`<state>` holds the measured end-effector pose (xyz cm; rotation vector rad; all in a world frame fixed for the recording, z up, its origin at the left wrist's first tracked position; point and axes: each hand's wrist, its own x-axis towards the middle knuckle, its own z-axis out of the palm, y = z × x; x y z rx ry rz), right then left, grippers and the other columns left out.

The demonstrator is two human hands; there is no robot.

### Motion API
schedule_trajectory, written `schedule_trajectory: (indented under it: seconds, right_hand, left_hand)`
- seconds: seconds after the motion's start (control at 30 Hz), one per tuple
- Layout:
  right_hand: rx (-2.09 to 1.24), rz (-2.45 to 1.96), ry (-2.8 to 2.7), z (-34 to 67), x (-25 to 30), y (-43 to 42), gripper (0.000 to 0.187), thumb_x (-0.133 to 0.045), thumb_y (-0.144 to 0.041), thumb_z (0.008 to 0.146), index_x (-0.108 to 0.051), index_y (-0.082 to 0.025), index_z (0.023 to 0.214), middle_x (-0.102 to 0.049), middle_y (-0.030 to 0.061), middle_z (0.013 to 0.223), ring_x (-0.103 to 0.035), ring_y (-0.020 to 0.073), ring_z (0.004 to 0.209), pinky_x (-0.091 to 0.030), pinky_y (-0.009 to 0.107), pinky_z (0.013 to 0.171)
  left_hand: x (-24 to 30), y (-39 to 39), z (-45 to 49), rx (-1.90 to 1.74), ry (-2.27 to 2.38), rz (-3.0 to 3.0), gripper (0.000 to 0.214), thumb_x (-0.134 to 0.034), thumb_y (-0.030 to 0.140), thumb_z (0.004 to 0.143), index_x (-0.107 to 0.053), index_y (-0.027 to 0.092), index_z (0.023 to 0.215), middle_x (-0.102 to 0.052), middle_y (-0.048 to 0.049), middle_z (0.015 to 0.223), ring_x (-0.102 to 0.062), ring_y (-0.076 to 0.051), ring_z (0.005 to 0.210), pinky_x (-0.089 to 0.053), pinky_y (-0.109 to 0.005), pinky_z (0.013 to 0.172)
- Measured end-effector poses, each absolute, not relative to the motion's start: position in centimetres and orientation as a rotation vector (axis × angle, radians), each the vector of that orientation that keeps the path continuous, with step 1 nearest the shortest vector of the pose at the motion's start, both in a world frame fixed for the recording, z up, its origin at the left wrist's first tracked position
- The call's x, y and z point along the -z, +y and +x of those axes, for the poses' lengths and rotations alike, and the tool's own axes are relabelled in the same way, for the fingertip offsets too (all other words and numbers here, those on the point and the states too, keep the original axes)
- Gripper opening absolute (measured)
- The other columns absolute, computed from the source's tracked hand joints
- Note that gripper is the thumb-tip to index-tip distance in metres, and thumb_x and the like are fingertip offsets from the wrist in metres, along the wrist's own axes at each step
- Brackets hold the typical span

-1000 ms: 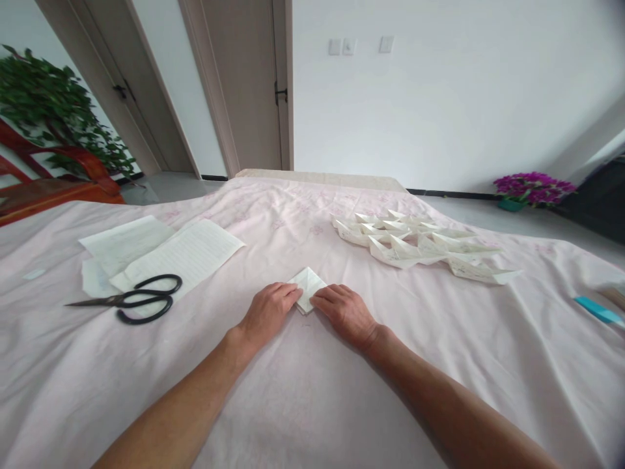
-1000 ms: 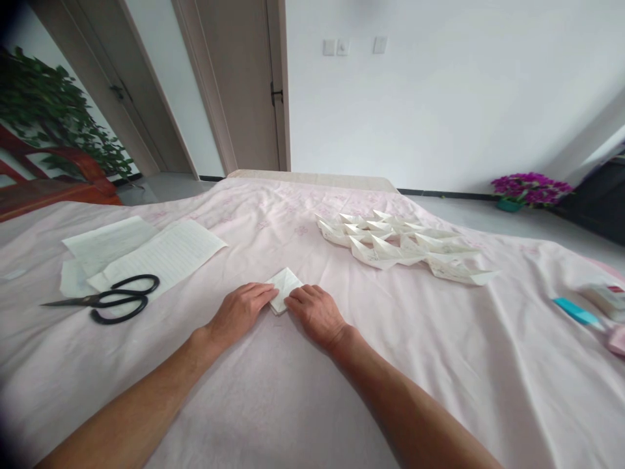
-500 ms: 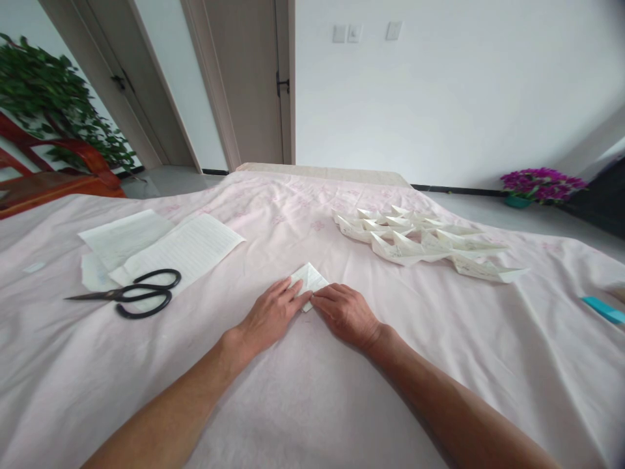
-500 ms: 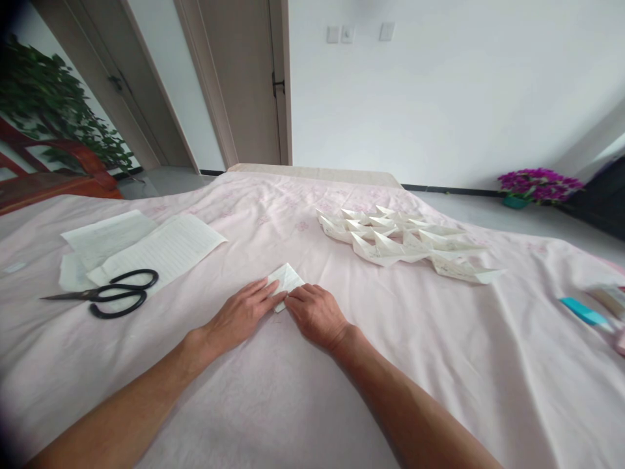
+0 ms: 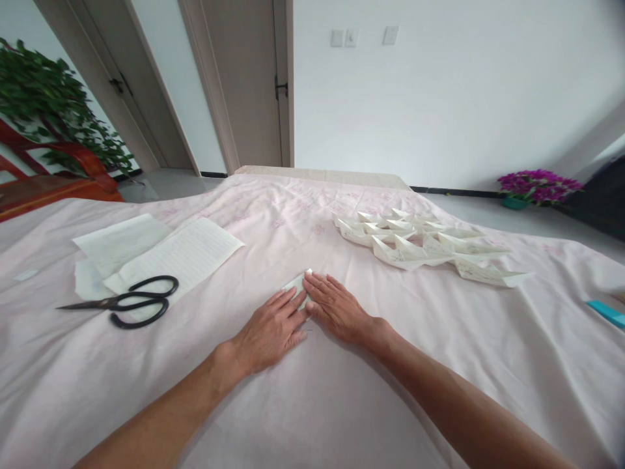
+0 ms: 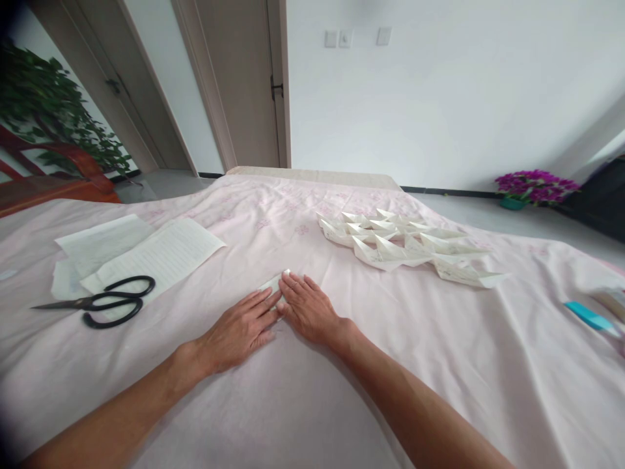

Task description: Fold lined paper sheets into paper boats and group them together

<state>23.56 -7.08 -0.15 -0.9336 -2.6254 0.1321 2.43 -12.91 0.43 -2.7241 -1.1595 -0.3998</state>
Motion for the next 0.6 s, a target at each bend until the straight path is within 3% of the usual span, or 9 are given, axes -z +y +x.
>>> schedule_trajectory:
  seconds: [0.13,0.37,0.5,0.6]
  right_hand:
    - [-0.022,-0.951,-2.678,23.4,1.0,-5.4,0.053,-0.028,-0.039,0.103,-0.035,-0.016,0.150,-0.032,0.0121,0.155,-0.029,0.0246,0.144,-0.026,0.047,0.118]
    - [-0.056,-1.083,-2.726,22.6,0.7,-2.4,0.056,-0.029,-0.040,0.102,-0.029,-0.016,0.152,-0.025,0.0098,0.158,-0.023,0.0265,0.146,-0.021,0.051,0.119]
    - [-0.296,-1.163,-2.681,22.6,0.6,-1.7,0.053,-0.023,-0.040,0.103,-0.033,-0.021,0.151,-0.026,0.0055,0.158,-0.021,0.0232,0.147,-0.017,0.050,0.120]
    - [-0.593,-1.165,-2.483,23.0,0.2,-1.7,0.054,-0.021,-0.046,0.102,-0.044,-0.023,0.146,-0.038,0.0059,0.154,-0.025,0.0228,0.146,-0.015,0.049,0.120]
  left_hand:
    - [-0.4,-12.7,2.1,0.408,-1.095,-2.732,0.043,-0.049,0.037,0.096,-0.050,0.019,0.136,-0.054,-0.0117,0.142,-0.043,-0.027,0.136,-0.036,-0.044,0.112]
    - [-1.9,-11.0,1.7,0.273,-0.881,-2.706,0.047,-0.043,0.005,0.093,-0.047,0.022,0.137,-0.062,-0.0089,0.130,-0.058,-0.020,0.120,-0.044,-0.036,0.103]
    - [-2.2,-9.9,2.0,0.312,-0.801,-2.680,0.039,-0.043,0.006,0.093,-0.051,0.019,0.130,-0.067,-0.0093,0.119,-0.063,-0.018,0.108,-0.046,-0.035,0.099]
    - [-1.9,-9.4,1.9,0.468,-0.811,-2.698,0.030,-0.041,0.007,0.094,-0.060,0.018,0.115,-0.071,-0.0081,0.107,-0.066,-0.017,0.099,-0.048,-0.034,0.095]
